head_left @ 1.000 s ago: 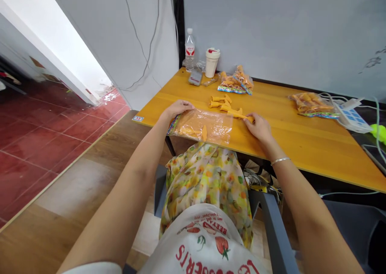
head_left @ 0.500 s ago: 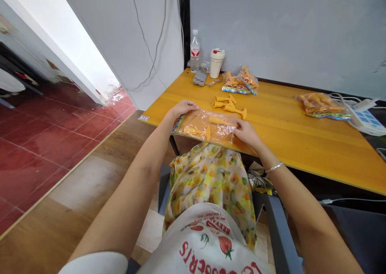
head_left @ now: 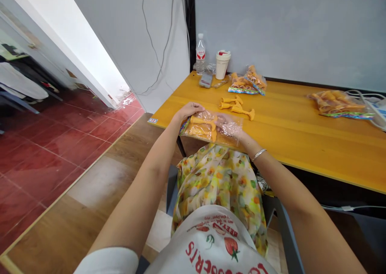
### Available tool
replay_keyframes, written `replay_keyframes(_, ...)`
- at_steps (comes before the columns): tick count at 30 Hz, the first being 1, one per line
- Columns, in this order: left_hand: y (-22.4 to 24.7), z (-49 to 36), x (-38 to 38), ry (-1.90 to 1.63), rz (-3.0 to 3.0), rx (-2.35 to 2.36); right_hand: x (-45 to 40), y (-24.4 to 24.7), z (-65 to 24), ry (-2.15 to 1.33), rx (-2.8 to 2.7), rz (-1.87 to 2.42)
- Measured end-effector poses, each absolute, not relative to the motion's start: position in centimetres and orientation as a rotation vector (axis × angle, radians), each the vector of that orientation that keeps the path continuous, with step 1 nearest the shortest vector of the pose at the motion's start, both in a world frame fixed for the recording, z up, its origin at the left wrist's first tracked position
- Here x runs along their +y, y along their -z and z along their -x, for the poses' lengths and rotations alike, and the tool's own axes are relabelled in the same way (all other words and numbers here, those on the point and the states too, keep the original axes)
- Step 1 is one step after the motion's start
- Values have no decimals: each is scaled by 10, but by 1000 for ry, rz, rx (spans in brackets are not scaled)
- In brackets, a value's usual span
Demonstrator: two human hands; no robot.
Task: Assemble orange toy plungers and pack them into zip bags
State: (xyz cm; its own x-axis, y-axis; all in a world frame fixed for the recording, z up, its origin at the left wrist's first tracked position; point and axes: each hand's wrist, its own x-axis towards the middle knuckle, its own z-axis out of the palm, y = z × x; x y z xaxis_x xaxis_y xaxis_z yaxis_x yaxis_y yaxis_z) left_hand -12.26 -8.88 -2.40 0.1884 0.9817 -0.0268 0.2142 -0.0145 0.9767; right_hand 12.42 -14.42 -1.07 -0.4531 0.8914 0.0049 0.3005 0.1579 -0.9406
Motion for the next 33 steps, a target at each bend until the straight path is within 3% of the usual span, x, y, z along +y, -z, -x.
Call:
replay_keyframes(9, 21, 121, -91, -931, -1414, 1252, -143, 12, -133, -1024, -2060, 1163)
replay_keyframes(15, 13, 116, -99, -938, -1382, 1269, -135, 11, -185, -818, -2135, 1256)
replay_keyframes(22, 9, 115, -103, -940, -1346, 1278, -101, 6, -239, -175, -2083, 1642)
replay_keyframes(33, 11, 114, -100, -992, -1305, 1270, -151, -6, -265, 47, -2351, 1806)
